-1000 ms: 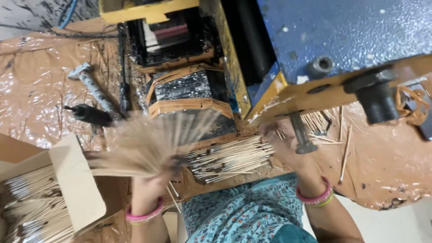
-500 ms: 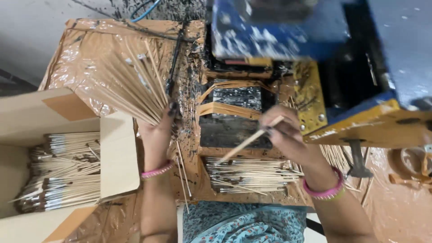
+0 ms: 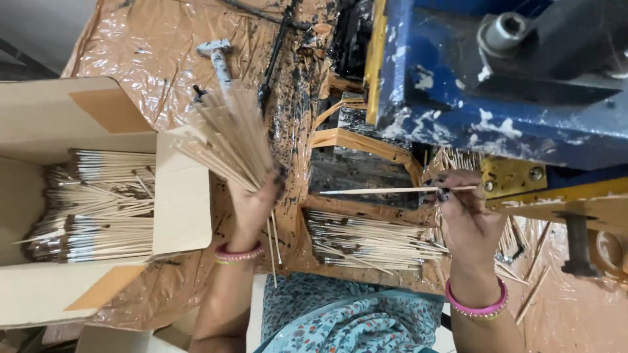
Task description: Operating a machine to coat incense sticks by feeding bundles into the machine and collecting them.
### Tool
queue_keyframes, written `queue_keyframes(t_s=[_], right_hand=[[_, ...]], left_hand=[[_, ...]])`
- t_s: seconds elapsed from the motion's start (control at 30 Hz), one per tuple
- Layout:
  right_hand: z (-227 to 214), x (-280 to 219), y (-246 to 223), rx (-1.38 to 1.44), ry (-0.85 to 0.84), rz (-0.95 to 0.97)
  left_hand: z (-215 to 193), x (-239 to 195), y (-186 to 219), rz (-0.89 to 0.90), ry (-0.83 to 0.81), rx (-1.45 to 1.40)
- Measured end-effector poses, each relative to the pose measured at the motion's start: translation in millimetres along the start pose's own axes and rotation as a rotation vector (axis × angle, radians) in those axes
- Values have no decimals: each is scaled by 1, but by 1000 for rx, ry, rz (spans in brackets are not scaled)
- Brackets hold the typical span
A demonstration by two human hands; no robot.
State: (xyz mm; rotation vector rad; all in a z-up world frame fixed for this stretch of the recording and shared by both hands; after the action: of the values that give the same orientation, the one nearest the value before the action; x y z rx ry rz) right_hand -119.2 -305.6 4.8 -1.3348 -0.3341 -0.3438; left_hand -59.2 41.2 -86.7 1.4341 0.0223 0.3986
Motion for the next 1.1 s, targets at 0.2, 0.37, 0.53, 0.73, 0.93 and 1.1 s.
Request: queue_keyframes(t_s=[0.2, 0.37, 0.53, 0.73, 0.93, 1.1], right_hand=[[14, -1, -12, 92, 11, -35], [11, 0, -20, 25, -73, 2], [42, 53, -42, -658, -267, -280], [45, 76, -20, -1394, -313, -518], [36, 67, -15, -1254, -217, -387], [34, 59, -11, -1081, -177, -280]], left_hand=[[33, -15, 54, 226, -430, -211], [33, -10, 43, 8, -362, -307], [44, 30, 74, 41, -288, -301], [67, 69, 79, 39, -183, -231], [83, 75, 67, -107, -312, -368], [86, 75, 69, -190, -319, -388]])
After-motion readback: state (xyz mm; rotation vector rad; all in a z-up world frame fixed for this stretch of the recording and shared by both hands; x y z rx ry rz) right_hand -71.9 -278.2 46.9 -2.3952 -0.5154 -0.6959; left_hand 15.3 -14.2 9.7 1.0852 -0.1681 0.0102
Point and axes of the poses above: each hand's wrist, its own x-axis towards the middle knuckle, its own z-axis out of the palm, y = z × x, the point moved 1 cm from there along x, towards the middle knuckle, and after that the axes turned 2 degrees about -y, right-handed, at the moved point
